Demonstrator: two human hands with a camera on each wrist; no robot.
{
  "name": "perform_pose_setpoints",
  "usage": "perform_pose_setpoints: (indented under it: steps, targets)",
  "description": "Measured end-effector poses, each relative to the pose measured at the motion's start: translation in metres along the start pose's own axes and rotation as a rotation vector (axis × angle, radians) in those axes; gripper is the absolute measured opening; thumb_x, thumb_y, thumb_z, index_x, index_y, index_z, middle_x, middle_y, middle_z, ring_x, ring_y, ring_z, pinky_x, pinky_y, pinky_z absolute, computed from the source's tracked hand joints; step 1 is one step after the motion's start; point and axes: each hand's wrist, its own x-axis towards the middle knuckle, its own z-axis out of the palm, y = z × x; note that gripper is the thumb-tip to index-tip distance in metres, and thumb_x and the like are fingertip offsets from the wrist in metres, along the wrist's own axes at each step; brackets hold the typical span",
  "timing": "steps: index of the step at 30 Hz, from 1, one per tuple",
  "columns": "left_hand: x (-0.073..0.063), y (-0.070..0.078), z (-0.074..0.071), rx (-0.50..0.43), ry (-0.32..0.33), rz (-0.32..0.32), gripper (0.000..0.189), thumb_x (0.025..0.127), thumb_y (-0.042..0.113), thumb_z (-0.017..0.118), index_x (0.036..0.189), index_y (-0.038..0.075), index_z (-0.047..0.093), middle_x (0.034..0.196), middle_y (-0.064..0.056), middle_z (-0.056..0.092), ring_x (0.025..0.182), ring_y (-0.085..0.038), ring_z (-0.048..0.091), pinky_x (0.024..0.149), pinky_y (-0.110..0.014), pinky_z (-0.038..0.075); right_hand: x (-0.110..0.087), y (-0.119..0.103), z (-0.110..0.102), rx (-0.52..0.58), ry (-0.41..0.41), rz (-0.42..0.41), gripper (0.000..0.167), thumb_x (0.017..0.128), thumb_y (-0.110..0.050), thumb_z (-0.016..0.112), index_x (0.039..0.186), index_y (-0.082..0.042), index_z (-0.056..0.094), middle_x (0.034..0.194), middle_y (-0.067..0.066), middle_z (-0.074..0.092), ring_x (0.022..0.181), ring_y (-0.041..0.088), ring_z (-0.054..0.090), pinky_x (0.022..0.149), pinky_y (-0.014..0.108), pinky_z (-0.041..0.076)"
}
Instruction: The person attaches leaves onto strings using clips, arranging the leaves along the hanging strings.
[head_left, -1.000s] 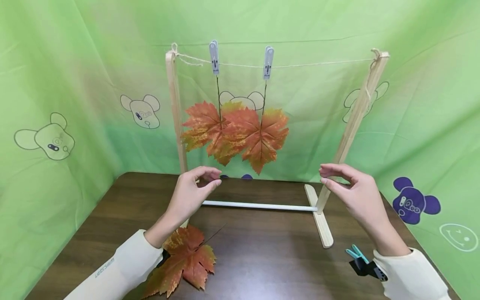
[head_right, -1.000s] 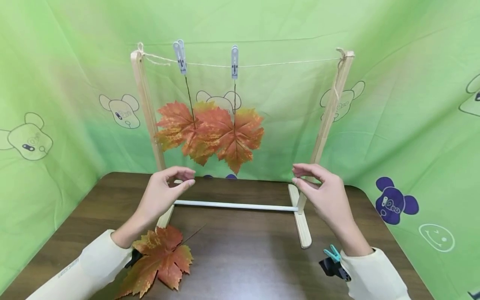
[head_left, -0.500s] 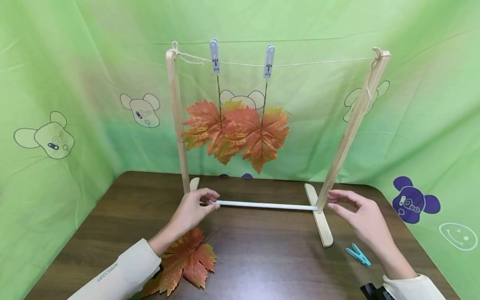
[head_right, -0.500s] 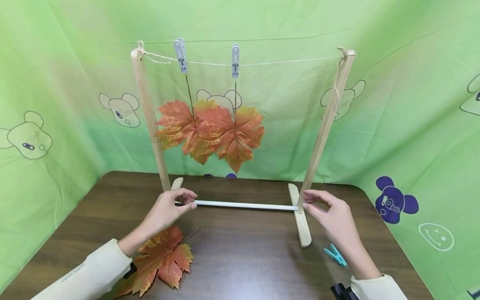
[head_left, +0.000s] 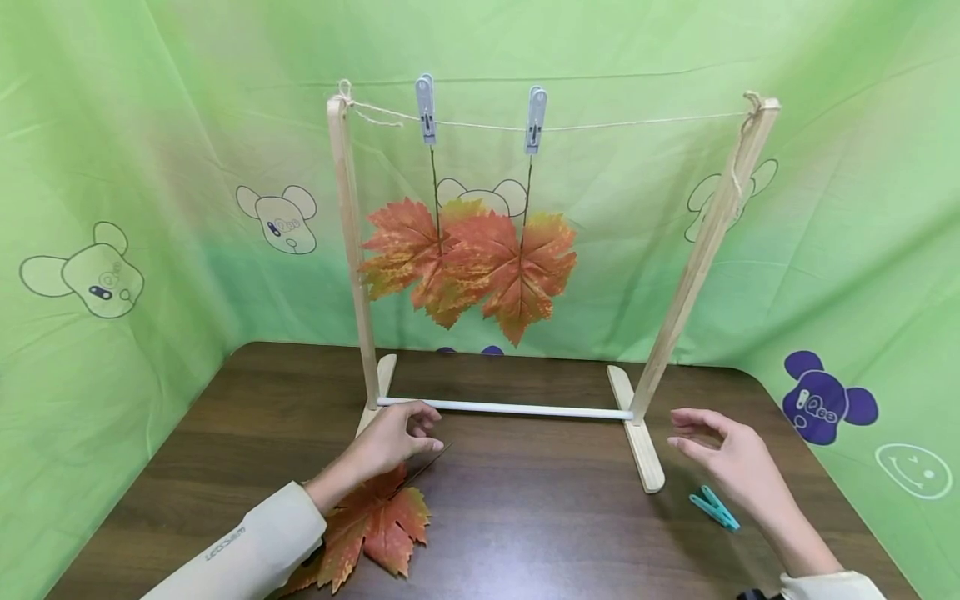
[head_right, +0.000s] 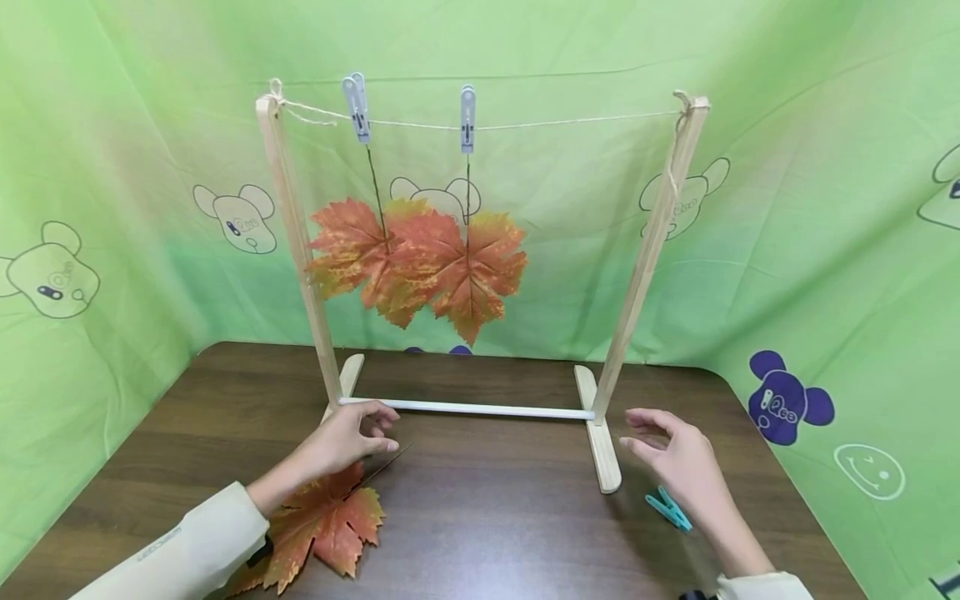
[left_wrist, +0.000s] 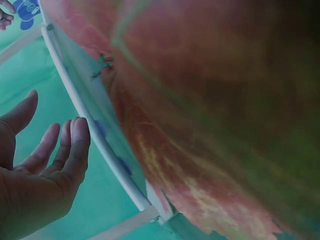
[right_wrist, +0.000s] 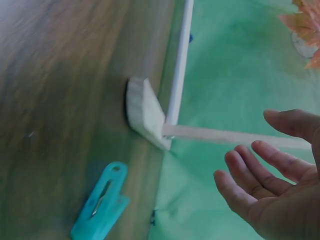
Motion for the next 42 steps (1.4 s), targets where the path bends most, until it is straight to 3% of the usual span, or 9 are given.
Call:
perform_pose_setpoints:
  steps: [3,7,9,13,20,26,31,35,42]
  targets:
    - [0.001,-0.003,0.002,0.004,-0.008,-0.011,0.036,0.085,0.008,0.086,0.118,-0.001,0.073,0.104,-0.014,0.073,0.084,-0.012,0.066,0.076,-0.026,0.055,-0.002,0.007,-0.001,-0.056,-0.047,0.045,0.046,0.091,-0.015,0.081,0.130,0.004,0.067,0.121,0.024,0.073,0.093,0.002,0.074,0.076,0.006,0.048]
    - [0.001,-0.007,0.004,-0.005,-0.042,-0.033,0.036,0.084,0.006,0.087,0.116,-0.002,0.072,0.102,-0.014,0.072,0.083,-0.013,0.066,0.074,-0.026,0.055,-0.003,0.016,-0.004,-0.138,-0.109,0.090,0.053,0.091,-0.020,0.081,0.134,0.005,0.064,0.129,0.031,0.068,0.105,0.038,0.076,0.079,0.018,0.052]
    - [0.001,-0.008,0.005,-0.005,-0.069,-0.042,0.036,0.083,0.006,0.087,0.115,-0.002,0.072,0.100,-0.013,0.071,0.082,-0.013,0.067,0.073,-0.026,0.055,-0.003,0.021,-0.004,-0.158,-0.129,0.100,0.054,0.091,-0.021,0.082,0.135,0.006,0.063,0.128,0.032,0.068,0.106,0.045,0.074,0.079,0.023,0.053]
    - [0.000,-0.010,0.007,0.004,-0.107,-0.060,0.037,0.081,0.006,0.089,0.113,-0.001,0.072,0.097,-0.012,0.070,0.080,-0.013,0.070,0.074,-0.028,0.056,-0.004,0.029,-0.004,-0.172,-0.161,0.119,0.056,0.089,-0.020,0.083,0.133,0.008,0.063,0.123,0.032,0.069,0.102,0.043,0.075,0.081,0.030,0.056]
    - [0.001,-0.012,0.009,0.014,-0.116,-0.066,0.036,0.080,0.004,0.089,0.112,0.000,0.072,0.092,-0.009,0.072,0.077,-0.011,0.065,0.071,-0.026,0.054,-0.009,0.040,-0.004,-0.221,-0.200,0.131,0.058,0.086,-0.021,0.086,0.130,0.009,0.064,0.118,0.029,0.072,0.102,0.042,0.072,0.090,0.059,0.055]
    - [0.002,-0.014,0.010,-0.033,-0.140,-0.079,0.034,0.081,-0.002,0.087,0.112,-0.002,0.072,0.085,-0.005,0.070,0.074,-0.009,0.064,0.067,-0.022,0.052,-0.013,0.047,-0.004,-0.239,-0.227,0.146,0.057,0.085,-0.022,0.086,0.127,0.010,0.065,0.117,0.026,0.074,0.095,0.029,0.072,0.082,0.040,0.056]
    - [0.004,-0.014,0.009,-0.026,-0.160,-0.067,0.029,0.084,-0.003,0.083,0.111,-0.003,0.072,0.082,-0.003,0.069,0.072,-0.009,0.059,0.065,-0.023,0.049,-0.016,0.051,-0.004,-0.217,-0.249,0.163,0.053,0.084,-0.019,0.086,0.123,0.010,0.066,0.110,0.020,0.076,0.084,0.002,0.065,0.073,0.022,0.051]
    - [0.005,-0.016,0.008,-0.032,-0.175,-0.061,0.026,0.087,-0.004,0.079,0.111,-0.004,0.072,0.080,-0.003,0.068,0.069,-0.008,0.058,0.063,-0.022,0.048,-0.016,0.050,-0.003,-0.202,-0.267,0.181,0.047,0.084,-0.016,0.086,0.119,0.009,0.068,0.104,0.016,0.076,0.081,-0.006,0.058,0.072,0.020,0.051]
    - [0.004,-0.016,0.007,-0.054,-0.188,-0.088,0.023,0.090,-0.004,0.076,0.113,-0.003,0.072,0.081,-0.005,0.068,0.069,-0.008,0.058,0.062,-0.022,0.047,-0.016,0.052,-0.004,-0.207,-0.285,0.197,0.031,0.085,-0.015,0.085,0.106,0.003,0.071,0.092,0.004,0.074,0.076,-0.001,0.060,0.070,0.022,0.050]
